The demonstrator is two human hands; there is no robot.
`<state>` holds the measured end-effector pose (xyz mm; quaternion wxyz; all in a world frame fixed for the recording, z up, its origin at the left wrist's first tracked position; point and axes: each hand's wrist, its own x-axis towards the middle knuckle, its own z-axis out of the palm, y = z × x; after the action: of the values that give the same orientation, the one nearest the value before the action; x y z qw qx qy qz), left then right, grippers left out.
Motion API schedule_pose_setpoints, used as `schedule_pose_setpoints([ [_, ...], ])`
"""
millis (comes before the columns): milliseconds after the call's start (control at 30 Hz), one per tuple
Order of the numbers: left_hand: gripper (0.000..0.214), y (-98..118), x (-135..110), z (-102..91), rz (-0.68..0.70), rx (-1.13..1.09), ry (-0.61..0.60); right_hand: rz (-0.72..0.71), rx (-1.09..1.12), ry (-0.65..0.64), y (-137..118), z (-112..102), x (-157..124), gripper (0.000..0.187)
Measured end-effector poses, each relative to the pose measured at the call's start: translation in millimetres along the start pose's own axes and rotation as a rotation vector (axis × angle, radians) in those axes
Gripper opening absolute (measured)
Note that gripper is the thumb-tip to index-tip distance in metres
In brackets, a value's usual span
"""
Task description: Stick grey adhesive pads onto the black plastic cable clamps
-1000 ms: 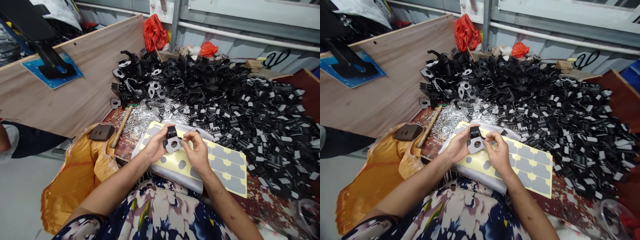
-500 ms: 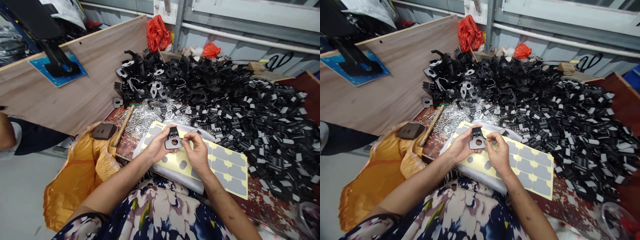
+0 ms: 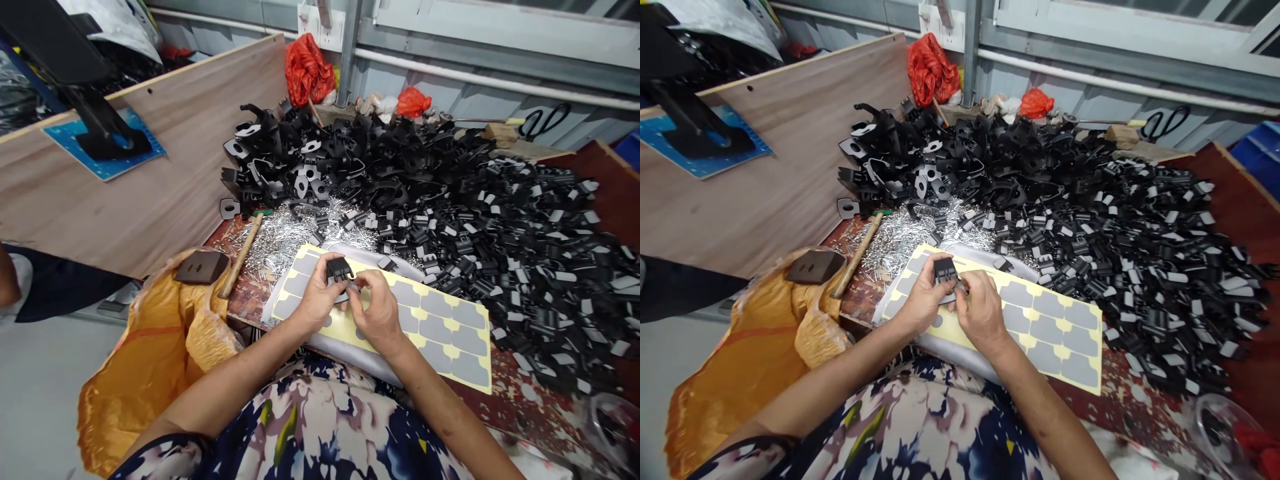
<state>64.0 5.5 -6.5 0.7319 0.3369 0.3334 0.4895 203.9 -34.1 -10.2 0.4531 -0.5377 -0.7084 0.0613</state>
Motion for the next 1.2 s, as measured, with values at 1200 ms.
schedule_pose_setpoints([
  [1200,0.066,8.2,22.7,5.8,-0.268,0.026,-0.136,0.435,0.022,0.303,139.9,-97.1,151.0,0.026],
])
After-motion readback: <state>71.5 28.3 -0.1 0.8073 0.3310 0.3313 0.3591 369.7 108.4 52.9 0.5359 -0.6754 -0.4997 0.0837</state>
